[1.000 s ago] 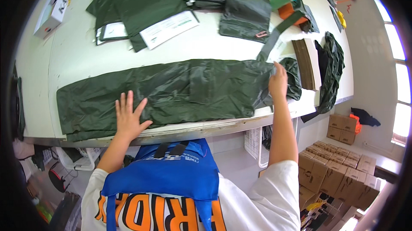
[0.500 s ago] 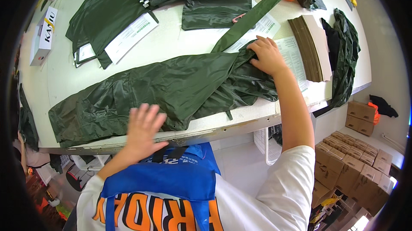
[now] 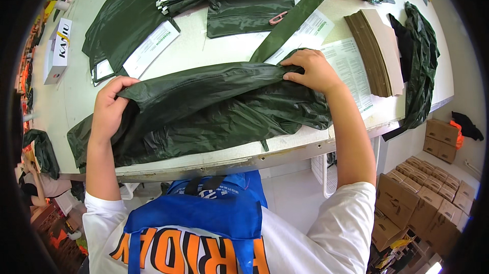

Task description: The person folds a large green tarp on a white table. They smooth the fabric, fold it into a compact rectangle, and place it into a clear plastic bag. The person then picks up another tarp from a nearby basket to repeat the process.

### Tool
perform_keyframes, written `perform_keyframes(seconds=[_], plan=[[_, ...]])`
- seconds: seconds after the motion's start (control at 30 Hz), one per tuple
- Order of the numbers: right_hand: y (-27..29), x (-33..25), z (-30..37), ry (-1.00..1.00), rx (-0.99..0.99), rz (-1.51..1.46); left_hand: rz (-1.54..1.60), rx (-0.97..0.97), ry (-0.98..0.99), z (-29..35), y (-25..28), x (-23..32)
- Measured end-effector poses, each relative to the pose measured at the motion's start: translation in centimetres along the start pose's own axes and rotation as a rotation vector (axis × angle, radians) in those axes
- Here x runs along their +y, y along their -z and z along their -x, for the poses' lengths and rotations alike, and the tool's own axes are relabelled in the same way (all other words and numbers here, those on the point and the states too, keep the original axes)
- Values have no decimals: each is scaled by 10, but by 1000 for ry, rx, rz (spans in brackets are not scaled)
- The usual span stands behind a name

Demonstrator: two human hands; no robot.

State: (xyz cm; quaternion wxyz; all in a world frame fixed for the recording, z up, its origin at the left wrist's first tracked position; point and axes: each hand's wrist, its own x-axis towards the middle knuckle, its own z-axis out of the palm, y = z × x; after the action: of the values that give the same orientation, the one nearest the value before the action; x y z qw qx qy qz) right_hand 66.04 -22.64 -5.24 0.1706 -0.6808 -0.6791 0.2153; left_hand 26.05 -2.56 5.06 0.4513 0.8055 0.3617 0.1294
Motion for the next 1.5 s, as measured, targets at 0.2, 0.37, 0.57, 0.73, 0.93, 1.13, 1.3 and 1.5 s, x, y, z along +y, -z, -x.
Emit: perform_keyframes(seconds=[0.2,0.37,0.57,0.73,0.93,1.13,1.3,1.5], plan=[[5,-6,14,-205,142,-143,59,19,53,7,11,-20],[-5,2,14,-157,94,57,-46,1,8,9,-5,-11],[-17,-14,-3,-87,66,109,-140,74,-104,11,-12,-4],[-25,-20,-16,-206,142,16,-239,109,-218,27,-25,8],[-27,-55,-35,154,160,64,-424,95,-435,71,-66,-15],[-54,-28,-28,126,263,280,-430,3,-431,95,-115,-54],[-25,-88,-29,-138,-119,362,-497,-146,-390,111,-141,-87],[-134,-248,-52,215,-92,-250,-308,-241,-95,129,-146,-97]])
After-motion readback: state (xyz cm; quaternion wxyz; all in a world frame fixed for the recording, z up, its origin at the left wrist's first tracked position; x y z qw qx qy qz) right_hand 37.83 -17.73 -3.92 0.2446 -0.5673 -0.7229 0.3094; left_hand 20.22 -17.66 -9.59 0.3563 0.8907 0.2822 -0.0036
